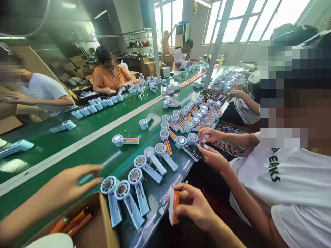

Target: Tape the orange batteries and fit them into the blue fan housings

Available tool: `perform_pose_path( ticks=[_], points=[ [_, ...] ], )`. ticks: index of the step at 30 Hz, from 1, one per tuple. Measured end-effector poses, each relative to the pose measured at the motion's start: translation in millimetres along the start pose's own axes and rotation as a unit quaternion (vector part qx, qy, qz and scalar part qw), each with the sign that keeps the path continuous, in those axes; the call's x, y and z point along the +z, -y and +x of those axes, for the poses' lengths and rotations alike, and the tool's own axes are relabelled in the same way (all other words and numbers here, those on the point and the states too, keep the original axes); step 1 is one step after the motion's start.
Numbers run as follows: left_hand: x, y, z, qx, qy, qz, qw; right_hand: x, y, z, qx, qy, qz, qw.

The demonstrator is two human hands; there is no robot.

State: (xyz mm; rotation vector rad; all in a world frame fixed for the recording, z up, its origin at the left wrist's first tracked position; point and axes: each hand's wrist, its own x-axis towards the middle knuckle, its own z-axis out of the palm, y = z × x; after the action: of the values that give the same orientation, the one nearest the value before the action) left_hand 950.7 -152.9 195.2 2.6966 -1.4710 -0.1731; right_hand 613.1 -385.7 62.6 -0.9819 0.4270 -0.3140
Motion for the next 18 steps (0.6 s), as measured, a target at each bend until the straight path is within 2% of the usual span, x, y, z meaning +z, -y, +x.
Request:
perform_pose_path(
  ticks=[2,4,6,8,10,12,13,16,18],
  points=[
    [-15.0,-50,104,-0.008,0.019,0.018,1.000,2,-13,4,0.010,-0.024,0.024,0.999],
    [-15.6,-88,192,-0.014,0.008,0.037,0.999,-3,-12,19,-0.005,-0.022,0.028,0.999],
    [-6.4,-110,253,-0.021,-0.012,0.055,0.998,-28,7,45,-0.043,-0.008,0.018,0.999],
    [6.1,-118,283,-0.037,-0.022,0.068,0.997,-72,35,75,-0.093,-0.007,0.018,0.995],
    [15.1,-115,285,-0.041,-0.034,0.073,0.996,-122,59,102,-0.188,-0.005,-0.009,0.982],
    [15.5,-102,266,-0.019,-0.055,0.073,0.996,-163,66,120,-0.244,-0.003,-0.051,0.968],
    [12.3,-92,251,-0.004,-0.066,0.072,0.995,-177,65,124,-0.263,-0.009,-0.076,0.962],
    [-2.3,-42,192,0.022,-0.085,0.071,0.994,-193,60,123,-0.313,-0.033,-0.188,0.930],
    [-5.2,8,147,0.019,-0.074,0.072,0.995,-186,68,118,-0.372,-0.050,-0.298,0.877]
  ],
)
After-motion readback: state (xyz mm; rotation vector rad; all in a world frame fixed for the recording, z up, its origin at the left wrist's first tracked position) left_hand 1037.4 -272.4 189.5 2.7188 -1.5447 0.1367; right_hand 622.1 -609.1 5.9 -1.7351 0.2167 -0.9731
